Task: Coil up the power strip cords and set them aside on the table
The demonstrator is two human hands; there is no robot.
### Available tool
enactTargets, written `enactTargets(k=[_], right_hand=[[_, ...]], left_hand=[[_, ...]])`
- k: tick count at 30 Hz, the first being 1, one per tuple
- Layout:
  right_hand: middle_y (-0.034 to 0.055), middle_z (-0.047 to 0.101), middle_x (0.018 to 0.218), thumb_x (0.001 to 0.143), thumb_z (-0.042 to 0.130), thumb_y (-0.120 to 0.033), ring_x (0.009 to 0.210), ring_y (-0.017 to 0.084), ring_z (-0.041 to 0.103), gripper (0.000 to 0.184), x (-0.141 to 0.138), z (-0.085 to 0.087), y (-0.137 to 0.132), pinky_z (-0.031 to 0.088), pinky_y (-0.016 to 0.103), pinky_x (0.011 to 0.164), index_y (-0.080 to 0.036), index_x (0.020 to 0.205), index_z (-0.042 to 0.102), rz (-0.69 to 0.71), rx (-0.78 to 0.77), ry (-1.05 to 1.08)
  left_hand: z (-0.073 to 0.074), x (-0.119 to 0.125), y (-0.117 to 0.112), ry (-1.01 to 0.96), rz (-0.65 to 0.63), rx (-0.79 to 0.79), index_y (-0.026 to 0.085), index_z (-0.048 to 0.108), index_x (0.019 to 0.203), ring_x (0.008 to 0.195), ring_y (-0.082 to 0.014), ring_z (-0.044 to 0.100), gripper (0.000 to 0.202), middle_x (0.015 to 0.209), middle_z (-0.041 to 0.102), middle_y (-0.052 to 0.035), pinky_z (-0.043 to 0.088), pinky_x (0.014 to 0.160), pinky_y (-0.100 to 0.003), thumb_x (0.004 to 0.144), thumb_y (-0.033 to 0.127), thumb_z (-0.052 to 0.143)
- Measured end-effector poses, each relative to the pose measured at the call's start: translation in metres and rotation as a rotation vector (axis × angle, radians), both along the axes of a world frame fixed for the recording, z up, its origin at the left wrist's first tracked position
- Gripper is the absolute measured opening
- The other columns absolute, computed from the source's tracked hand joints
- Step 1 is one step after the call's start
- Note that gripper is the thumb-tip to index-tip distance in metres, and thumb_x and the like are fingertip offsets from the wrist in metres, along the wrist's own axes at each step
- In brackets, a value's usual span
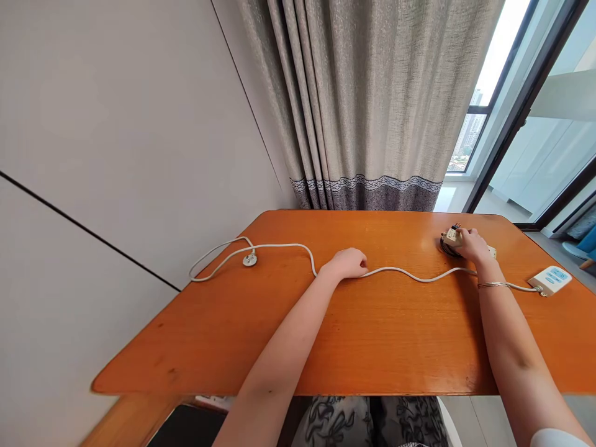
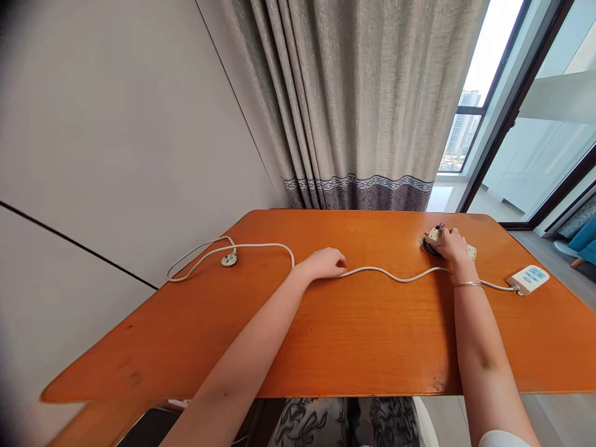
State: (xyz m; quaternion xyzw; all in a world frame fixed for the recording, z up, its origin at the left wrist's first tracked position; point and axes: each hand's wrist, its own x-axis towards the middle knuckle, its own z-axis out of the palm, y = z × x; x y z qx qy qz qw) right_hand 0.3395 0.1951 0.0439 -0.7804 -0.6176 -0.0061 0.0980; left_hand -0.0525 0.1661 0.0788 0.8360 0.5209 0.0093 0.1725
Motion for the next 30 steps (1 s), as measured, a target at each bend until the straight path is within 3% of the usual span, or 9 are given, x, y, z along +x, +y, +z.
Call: enactTargets(k=[3, 5, 9, 13, 17, 21, 23, 28, 30], right_hand=[[0.0191, 0.052, 0.134, 0.084, 0.064, -0.033, 0.111, 0.034, 0.064, 0.061, -0.032, 0.017, -0.002, 0.05, 0.044, 0.093, -0.019, 0.141, 0.051, 0.111, 0.109, 0.063], [0.0155, 0.053, 0.132, 0.081, 0.068, -0.033, 0.113, 0.033, 0.063, 0.061, -0.06, 0.028, -0.005, 0.051, 0.043, 0.093, -0.022, 0.138, 0.053, 0.228, 0.207, 0.146], [0.0113, 0.057, 0.128, 0.077, 0.073, -0.033, 0.116, 0.031, 0.06, 0.062, -0.115, 0.043, -0.021, 0.052, 0.044, 0.096, -0.024, 0.135, 0.054, 0.51, 0.418, 0.31], [0.011, 0.059, 0.122, 0.078, 0.074, -0.034, 0.111, 0.029, 0.061, 0.056, -0.143, 0.053, -0.041, 0.053, 0.042, 0.093, -0.024, 0.13, 0.056, 0.635, 0.549, 0.341], [0.0111, 0.058, 0.119, 0.078, 0.075, -0.037, 0.107, 0.029, 0.06, 0.055, -0.144, 0.062, -0.052, 0.053, 0.044, 0.091, -0.024, 0.129, 0.057, 0.627, 0.632, 0.331], [0.0106, 0.057, 0.116, 0.075, 0.077, -0.04, 0.108, 0.029, 0.057, 0.057, -0.134, 0.069, -0.051, 0.052, 0.046, 0.092, -0.023, 0.126, 0.057, 0.543, 0.802, 0.352], [0.0105, 0.057, 0.115, 0.074, 0.077, -0.04, 0.11, 0.03, 0.055, 0.058, -0.126, 0.071, -0.048, 0.051, 0.047, 0.094, -0.022, 0.126, 0.057, 0.493, 0.877, 0.35], [0.0119, 0.052, 0.12, 0.07, 0.078, -0.036, 0.115, 0.029, 0.051, 0.064, -0.091, 0.071, -0.033, 0.046, 0.048, 0.101, -0.02, 0.128, 0.055, 0.335, 0.973, 0.319], [0.0121, 0.05, 0.122, 0.068, 0.079, -0.033, 0.118, 0.029, 0.05, 0.067, -0.073, 0.07, -0.028, 0.043, 0.048, 0.103, -0.02, 0.129, 0.053, 0.241, 0.976, 0.316]], left_hand=[[0.004, 0.006, -0.001, -0.126, -0.009, 0.093, 0.017, 0.072, 0.117, 0.105, -0.0271, 0.068, 0.037, 0.122, 0.072, -0.0141, 0.05, 0.09, -0.036, 0.086, 0.029, 0.057], [0.004, 0.012, -0.004, -0.325, -0.041, 0.066, 0.016, 0.069, 0.122, 0.102, -0.0233, 0.068, 0.039, 0.122, 0.071, -0.0127, 0.051, 0.091, -0.034, 0.089, 0.031, 0.056], [0.004, 0.024, -0.015, -0.81, -0.204, -0.249, 0.018, 0.06, 0.131, 0.091, -0.0183, 0.07, 0.046, 0.116, 0.071, -0.0122, 0.053, 0.086, -0.033, 0.089, 0.037, 0.061], [0.004, 0.025, -0.019, -0.968, -0.276, -0.451, 0.022, 0.049, 0.142, 0.09, -0.0173, 0.072, 0.061, 0.126, 0.067, -0.0163, 0.053, 0.088, -0.036, 0.088, 0.043, 0.066], [-0.001, 0.021, -0.012, -1.016, -0.188, -0.443, 0.025, 0.05, 0.143, 0.116, -0.024, 0.066, 0.068, 0.157, 0.043, -0.0183, 0.05, 0.099, -0.039, 0.082, 0.04, 0.075], [-0.006, 0.015, -0.002, -1.008, 0.038, -0.435, 0.02, 0.023, 0.16, 0.123, -0.0275, 0.062, 0.091, 0.14, 0.061, -0.0202, 0.044, 0.109, -0.046, 0.085, 0.039, 0.071], [-0.006, 0.009, 0.005, -1.049, 0.12, -0.38, 0.021, 0.019, 0.161, 0.131, -0.0271, 0.058, 0.092, 0.136, 0.064, -0.0192, 0.039, 0.114, -0.046, 0.086, 0.038, 0.069], [-0.002, -0.022, 0.027, -1.01, 0.341, 0.057, 0.022, 0.057, 0.137, 0.149, -0.0338, 0.036, 0.062, 0.164, 0.032, -0.0181, 0.033, 0.118, -0.047, 0.08, 0.036, 0.074], [0.0, -0.04, 0.036, -0.941, 0.462, 0.244, 0.018, 0.061, 0.131, 0.152, -0.0335, 0.031, 0.055, 0.161, 0.035, -0.0192, 0.029, 0.121, -0.046, 0.079, 0.032, 0.073]])
